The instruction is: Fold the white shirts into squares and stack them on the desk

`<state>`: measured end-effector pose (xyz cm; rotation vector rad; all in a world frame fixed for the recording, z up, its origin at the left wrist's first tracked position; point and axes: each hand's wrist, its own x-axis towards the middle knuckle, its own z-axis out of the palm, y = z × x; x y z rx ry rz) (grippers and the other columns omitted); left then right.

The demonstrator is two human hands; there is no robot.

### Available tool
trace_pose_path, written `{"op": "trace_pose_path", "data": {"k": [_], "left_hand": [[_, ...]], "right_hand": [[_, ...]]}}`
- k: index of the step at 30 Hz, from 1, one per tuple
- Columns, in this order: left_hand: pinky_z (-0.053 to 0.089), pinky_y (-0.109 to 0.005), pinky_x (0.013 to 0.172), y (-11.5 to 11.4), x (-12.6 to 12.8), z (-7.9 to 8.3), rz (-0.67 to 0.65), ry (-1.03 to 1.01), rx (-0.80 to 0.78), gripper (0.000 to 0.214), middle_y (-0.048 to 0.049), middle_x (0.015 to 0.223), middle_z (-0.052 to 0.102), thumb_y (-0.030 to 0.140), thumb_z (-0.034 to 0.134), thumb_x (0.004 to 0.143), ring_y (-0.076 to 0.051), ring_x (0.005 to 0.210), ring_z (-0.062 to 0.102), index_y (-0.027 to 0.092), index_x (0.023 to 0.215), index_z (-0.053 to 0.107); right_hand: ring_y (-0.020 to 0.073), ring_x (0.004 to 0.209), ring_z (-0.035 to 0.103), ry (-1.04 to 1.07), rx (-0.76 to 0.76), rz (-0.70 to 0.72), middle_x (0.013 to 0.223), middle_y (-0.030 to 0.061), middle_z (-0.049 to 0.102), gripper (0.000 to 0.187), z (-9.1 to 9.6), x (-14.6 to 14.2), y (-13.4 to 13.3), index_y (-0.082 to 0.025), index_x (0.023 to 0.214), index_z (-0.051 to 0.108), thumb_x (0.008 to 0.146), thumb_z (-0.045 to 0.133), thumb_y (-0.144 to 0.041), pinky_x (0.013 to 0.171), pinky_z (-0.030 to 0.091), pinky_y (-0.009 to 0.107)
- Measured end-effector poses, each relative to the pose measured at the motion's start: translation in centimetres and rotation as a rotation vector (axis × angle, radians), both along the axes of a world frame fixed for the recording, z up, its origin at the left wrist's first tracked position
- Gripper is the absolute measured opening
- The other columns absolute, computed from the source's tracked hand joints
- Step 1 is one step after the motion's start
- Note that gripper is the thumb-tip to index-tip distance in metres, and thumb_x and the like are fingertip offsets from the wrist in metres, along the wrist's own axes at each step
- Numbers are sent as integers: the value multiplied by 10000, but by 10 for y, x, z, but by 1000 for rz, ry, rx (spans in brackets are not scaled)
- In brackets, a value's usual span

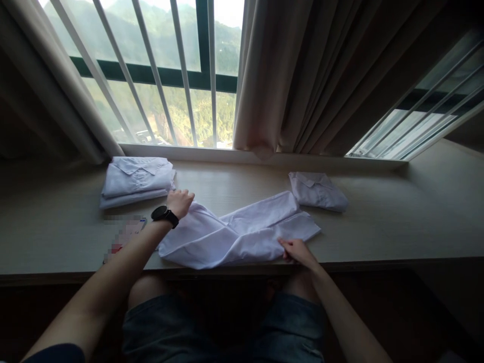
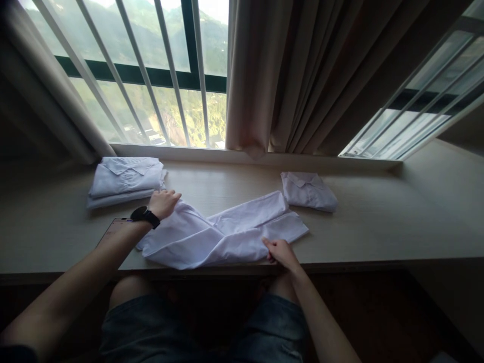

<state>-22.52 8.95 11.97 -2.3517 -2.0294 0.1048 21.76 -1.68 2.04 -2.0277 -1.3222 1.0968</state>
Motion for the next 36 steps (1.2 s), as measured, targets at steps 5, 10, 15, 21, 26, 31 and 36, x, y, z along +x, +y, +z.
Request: {"op": "trace_pose_path", "data": {"k": [5, 10, 15, 21, 26, 31, 36], "left_hand": [[388, -489, 1014, -58, 32, -27, -163, -118, 130, 438, -137, 1423, 533, 275, 443, 951, -335, 1257, 497, 251, 1367, 577], [316, -653, 1052, -93, 44, -69, -22, -168, 97, 561, -87, 1632, 266, 431, 406, 977, -443, 1434, 284, 344, 1530, 376], [221, -745, 1068, -99, 26, -99, 80, -186, -22, 600, -119, 1637, 241, 464, 331, 998, -433, 1487, 193, 306, 1574, 279], [138, -729, 1115, -98, 12, -110, 87, -138, -8, 581, -84, 1647, 219, 472, 305, 1004, -400, 1515, 124, 305, 1560, 321], [131, -730, 1118, -90, 11, -109, 73, -149, -32, 575, -67, 1653, 201, 466, 271, 1009, -388, 1520, 115, 299, 1557, 329], [183, -748, 1090, -79, 17, -96, 76, -176, -63, 547, -109, 1614, 307, 434, 332, 994, -421, 1483, 222, 275, 1509, 427], [190, -566, 1200, -76, 53, -69, -93, -235, 193, 500, -164, 1525, 442, 308, 382, 980, -331, 1455, 323, 148, 1434, 516]], "right_hand": [[278, 1248, 547, -588, 497, 214, 1299, 110, 644, 330, 14, 38, 72, -200, 1175, 682, 936, 504, -343, 1093, 402, 399], [280, 1509, 200, -698, 474, 611, 1609, -15, 322, 492, 5, 21, 128, -316, 1460, 495, 970, 484, -354, 1237, 97, 498], [281, 1507, 203, -657, 373, 687, 1612, 3, 317, 536, -18, 8, 147, -336, 1492, 442, 974, 484, -466, 1228, 85, 523], [329, 1510, 160, -696, 331, 478, 1633, 8, 267, 568, -41, 18, 108, -362, 1526, 377, 995, 350, -563, 1195, 72, 622], [398, 1494, 153, -742, 251, 247, 1635, 50, 260, 597, -53, 46, 70, -343, 1537, 364, 993, 305, -583, 1137, 85, 718], [391, 1491, 186, -742, 235, 233, 1623, 44, 292, 584, -47, 66, 63, -327, 1516, 410, 994, 300, -566, 1147, 141, 690], [276, 1525, 146, -769, 476, 343, 1602, 27, 341, 554, -32, 64, 43, -250, 1503, 443, 1019, 254, -444, 1225, 132, 517]]}}
